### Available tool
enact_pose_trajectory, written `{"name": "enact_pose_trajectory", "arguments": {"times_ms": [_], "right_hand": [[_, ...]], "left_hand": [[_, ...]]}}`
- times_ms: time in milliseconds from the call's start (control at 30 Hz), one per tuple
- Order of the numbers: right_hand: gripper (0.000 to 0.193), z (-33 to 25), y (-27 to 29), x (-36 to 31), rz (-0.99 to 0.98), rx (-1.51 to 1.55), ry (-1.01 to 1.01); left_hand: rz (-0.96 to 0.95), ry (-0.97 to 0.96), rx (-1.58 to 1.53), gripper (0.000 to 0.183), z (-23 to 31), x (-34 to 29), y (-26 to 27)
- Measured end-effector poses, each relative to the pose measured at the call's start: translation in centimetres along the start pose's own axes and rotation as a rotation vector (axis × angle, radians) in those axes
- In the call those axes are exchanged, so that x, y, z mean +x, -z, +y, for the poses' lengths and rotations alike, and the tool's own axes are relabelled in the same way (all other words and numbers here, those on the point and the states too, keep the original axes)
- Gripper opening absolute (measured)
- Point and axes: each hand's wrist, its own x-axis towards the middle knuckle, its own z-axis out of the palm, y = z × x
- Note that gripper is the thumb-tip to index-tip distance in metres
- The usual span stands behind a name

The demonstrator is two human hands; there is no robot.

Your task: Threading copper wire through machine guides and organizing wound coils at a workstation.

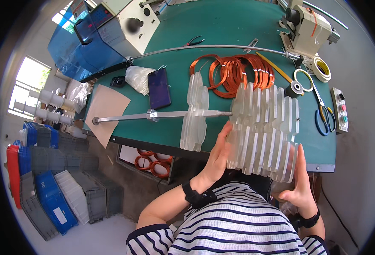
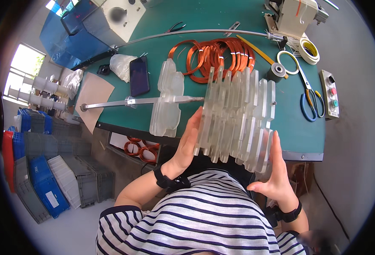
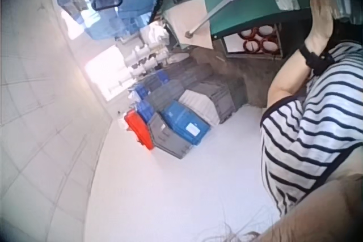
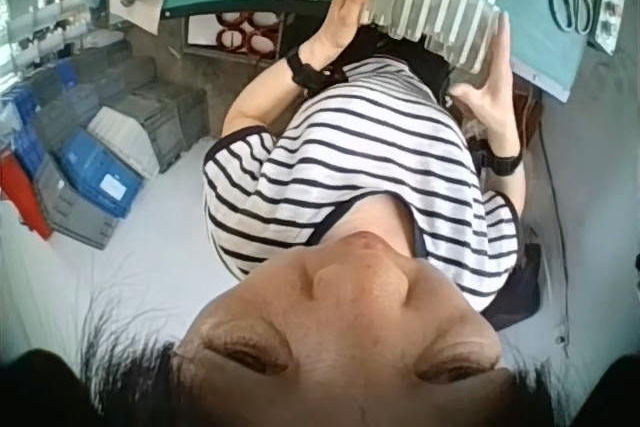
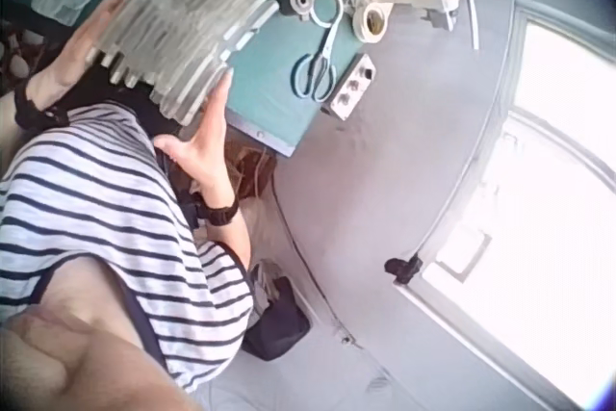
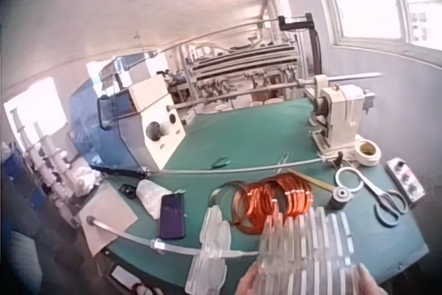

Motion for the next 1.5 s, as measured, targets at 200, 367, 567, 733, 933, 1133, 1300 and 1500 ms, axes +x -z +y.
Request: {"name": "enact_pose_trajectory", "arguments": {"times_ms": [200,367,567,733,933,1133,1300,1500], "right_hand": [[0.131,2.1,0.3,2.1,-0.110,-0.411,0.157],[0.114,3.3,-0.5,5.0,0.017,-0.444,0.249],[0.108,4.3,-0.7,5.4,0.068,-0.436,0.288],[0.111,2.1,-0.7,4.9,0.016,0.484,-0.004],[0.089,0.6,-1.7,6.3,0.203,0.498,-0.153],[0.078,-0.1,-2.8,7.3,0.244,0.459,-0.242],[0.068,-0.7,-3.6,9.4,0.206,0.469,-0.245],[0.066,-0.7,-3.6,10.0,0.173,0.363,-0.259]], "left_hand": [[0.089,-0.029,0.158,0.063,3.5,0.1,0.3],[-0.288,-0.457,1.357,0.081,8.3,2.2,-3.2],[-0.282,-0.580,1.250,0.075,8.6,2.7,-0.6],[0.234,-0.597,1.066,0.054,8.9,1.7,10.0],[0.409,-0.017,1.380,0.038,3.8,1.2,27.5],[0.303,-0.058,1.434,0.047,2.6,1.5,29.2],[0.321,0.013,1.362,0.047,2.9,0.9,30.8],[0.336,-0.036,1.409,0.046,3.5,0.1,28.9]]}}
